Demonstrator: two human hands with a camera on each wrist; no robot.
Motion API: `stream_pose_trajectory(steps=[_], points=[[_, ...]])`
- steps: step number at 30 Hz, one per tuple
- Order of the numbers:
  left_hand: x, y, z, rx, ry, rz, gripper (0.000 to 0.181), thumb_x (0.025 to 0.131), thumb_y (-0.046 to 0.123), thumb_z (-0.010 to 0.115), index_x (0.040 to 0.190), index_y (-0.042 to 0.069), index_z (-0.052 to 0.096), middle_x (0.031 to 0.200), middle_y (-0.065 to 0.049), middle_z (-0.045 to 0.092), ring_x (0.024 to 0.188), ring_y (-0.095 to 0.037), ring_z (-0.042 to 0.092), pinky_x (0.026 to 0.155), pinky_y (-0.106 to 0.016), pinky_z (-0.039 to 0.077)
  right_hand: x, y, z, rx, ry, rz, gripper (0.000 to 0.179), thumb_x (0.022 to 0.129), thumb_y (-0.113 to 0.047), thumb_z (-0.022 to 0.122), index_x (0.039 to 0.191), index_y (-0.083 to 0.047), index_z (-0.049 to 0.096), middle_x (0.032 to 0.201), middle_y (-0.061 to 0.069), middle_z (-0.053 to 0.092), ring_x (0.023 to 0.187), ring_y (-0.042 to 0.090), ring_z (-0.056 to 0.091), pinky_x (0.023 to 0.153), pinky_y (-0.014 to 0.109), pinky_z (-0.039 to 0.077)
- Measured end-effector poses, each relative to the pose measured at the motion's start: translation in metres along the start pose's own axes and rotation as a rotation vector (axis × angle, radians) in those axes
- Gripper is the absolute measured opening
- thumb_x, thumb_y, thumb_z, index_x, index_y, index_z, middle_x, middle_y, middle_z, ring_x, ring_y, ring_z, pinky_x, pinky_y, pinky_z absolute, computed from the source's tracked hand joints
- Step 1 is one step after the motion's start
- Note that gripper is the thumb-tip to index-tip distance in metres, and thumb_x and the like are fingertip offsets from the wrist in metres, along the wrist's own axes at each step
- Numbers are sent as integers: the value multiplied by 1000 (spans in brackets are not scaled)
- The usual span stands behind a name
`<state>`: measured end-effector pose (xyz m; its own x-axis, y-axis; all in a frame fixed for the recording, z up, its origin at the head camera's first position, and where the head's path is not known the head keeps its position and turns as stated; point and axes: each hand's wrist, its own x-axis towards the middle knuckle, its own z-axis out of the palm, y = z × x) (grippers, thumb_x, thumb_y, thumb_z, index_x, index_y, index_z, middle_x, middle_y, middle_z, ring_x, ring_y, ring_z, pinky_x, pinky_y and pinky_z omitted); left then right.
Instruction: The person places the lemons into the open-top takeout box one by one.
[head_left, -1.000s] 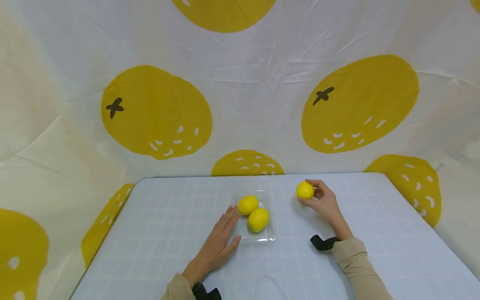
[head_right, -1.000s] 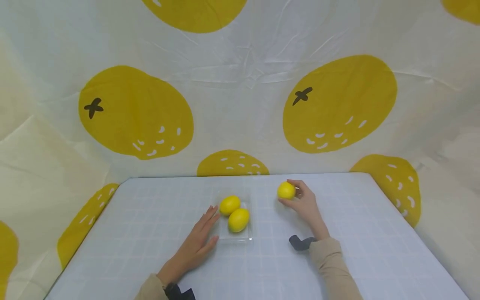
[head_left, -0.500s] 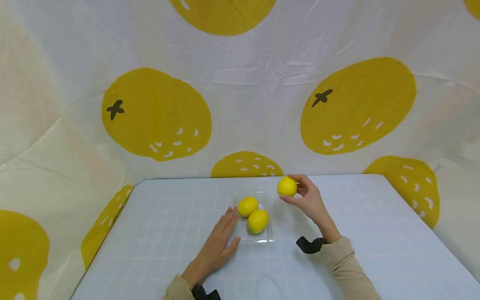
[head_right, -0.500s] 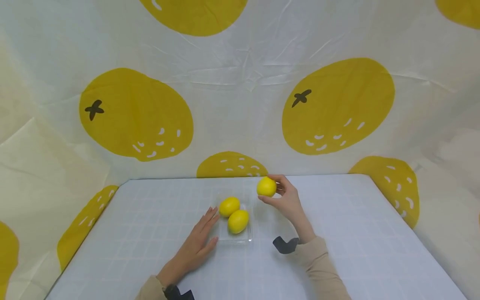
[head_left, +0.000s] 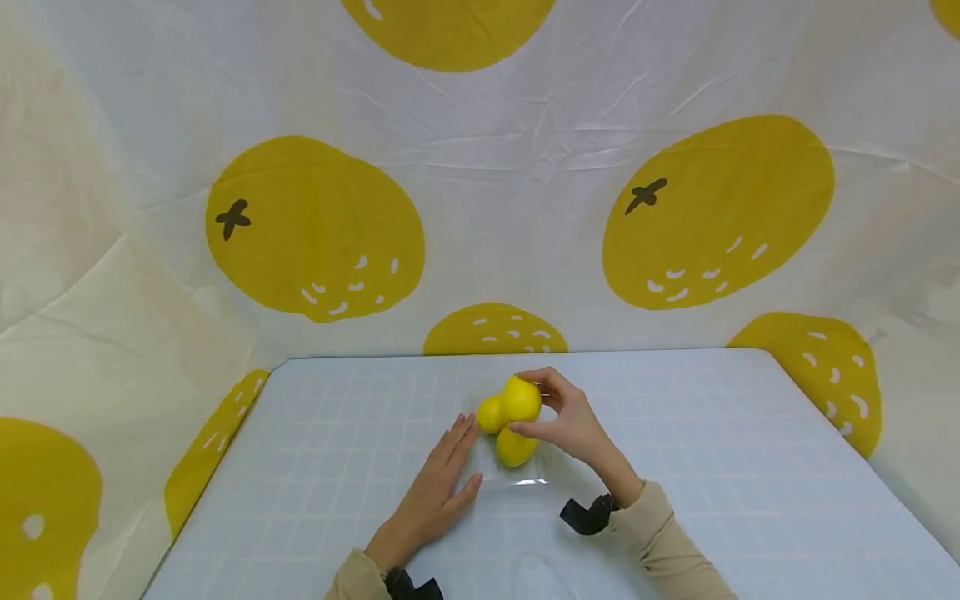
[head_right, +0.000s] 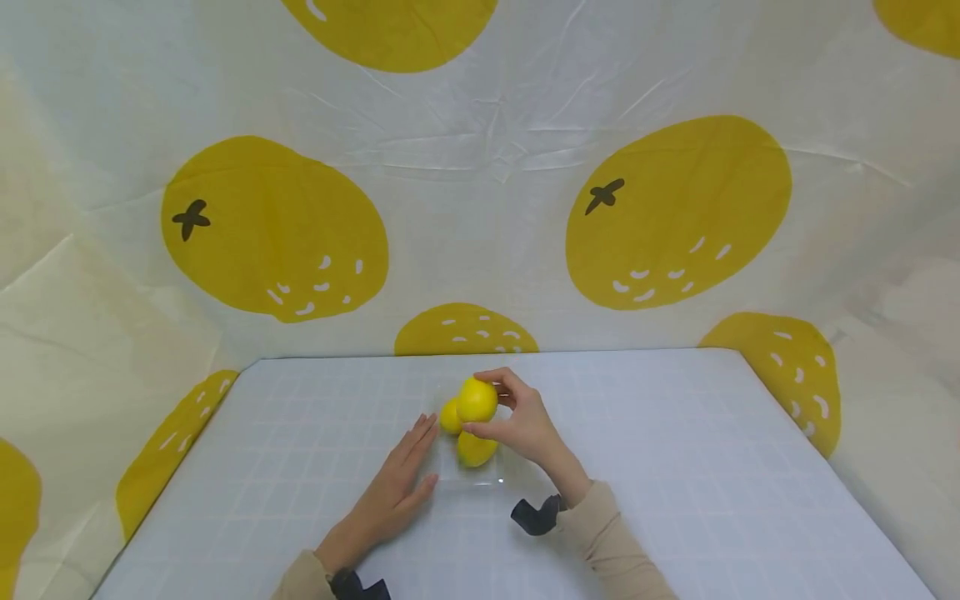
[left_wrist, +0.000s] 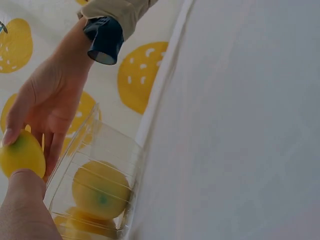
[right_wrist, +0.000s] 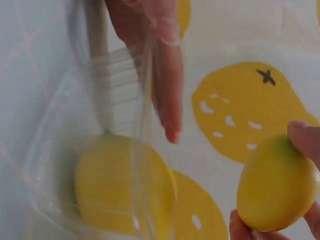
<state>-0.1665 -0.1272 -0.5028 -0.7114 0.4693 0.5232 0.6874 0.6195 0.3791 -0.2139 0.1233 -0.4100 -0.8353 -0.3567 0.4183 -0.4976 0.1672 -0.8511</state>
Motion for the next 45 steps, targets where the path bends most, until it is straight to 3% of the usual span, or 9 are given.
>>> stream_pose_trajectory(steps=[2,10,15,18,25,30,37,45], points=[[0,0,0,1,1,-1,65,99,27,53,154,1,30,161,-14,26,148,-33,23,114,-55,29,-2,11,8,-5,-23,-20,59,75,-10,87,127,-12,58,131,4,60,110,24,60,97,29,51],[-1,-2,2,16,14,1,69,98,27,55,156,3,26,161,-14,26,148,-32,25,113,-56,31,-15,22,32,-88,-157,-67,62,73,-20,89,126,-14,59,127,1,62,111,19,61,98,37,50],[-1,-1,1,12,14,-4,70,98,29,55,155,1,26,161,-16,26,148,-32,25,114,-54,29,-18,30,40,-163,-222,-133,64,72,-19,90,127,-12,57,126,0,63,113,19,58,100,38,48],[-1,-1,1,9,8,-7,71,98,30,55,155,-1,26,161,-17,26,148,-32,25,115,-54,29,-18,32,42,-226,-231,-166,63,73,-21,90,126,-12,57,126,-1,63,115,20,58,101,42,46],[-1,-1,2,11,2,-13,71,99,32,55,154,-1,27,161,-16,24,148,-31,23,116,-52,28,-20,27,42,-336,-255,-114,58,72,-27,90,120,-14,61,125,-5,63,120,20,54,109,56,34],[-2,-2,3,21,8,-13,71,99,33,55,154,-1,28,162,-14,24,148,-30,24,116,-51,28,-19,24,40,-355,-284,-138,56,74,-23,88,121,-12,60,129,0,63,124,21,53,113,58,28],[-1,-1,2,28,7,-20,70,98,32,56,154,-1,29,162,-14,25,148,-30,24,113,-55,31,-18,25,40,-335,-293,-193,41,84,-19,80,120,-12,62,131,7,63,126,24,53,110,62,28],[-1,0,2,31,2,-26,70,98,33,55,154,0,29,162,-13,24,148,-30,24,112,-56,31,-17,26,41,-349,-285,-205,37,82,-18,81,116,-12,65,131,10,63,125,29,54,108,65,27]])
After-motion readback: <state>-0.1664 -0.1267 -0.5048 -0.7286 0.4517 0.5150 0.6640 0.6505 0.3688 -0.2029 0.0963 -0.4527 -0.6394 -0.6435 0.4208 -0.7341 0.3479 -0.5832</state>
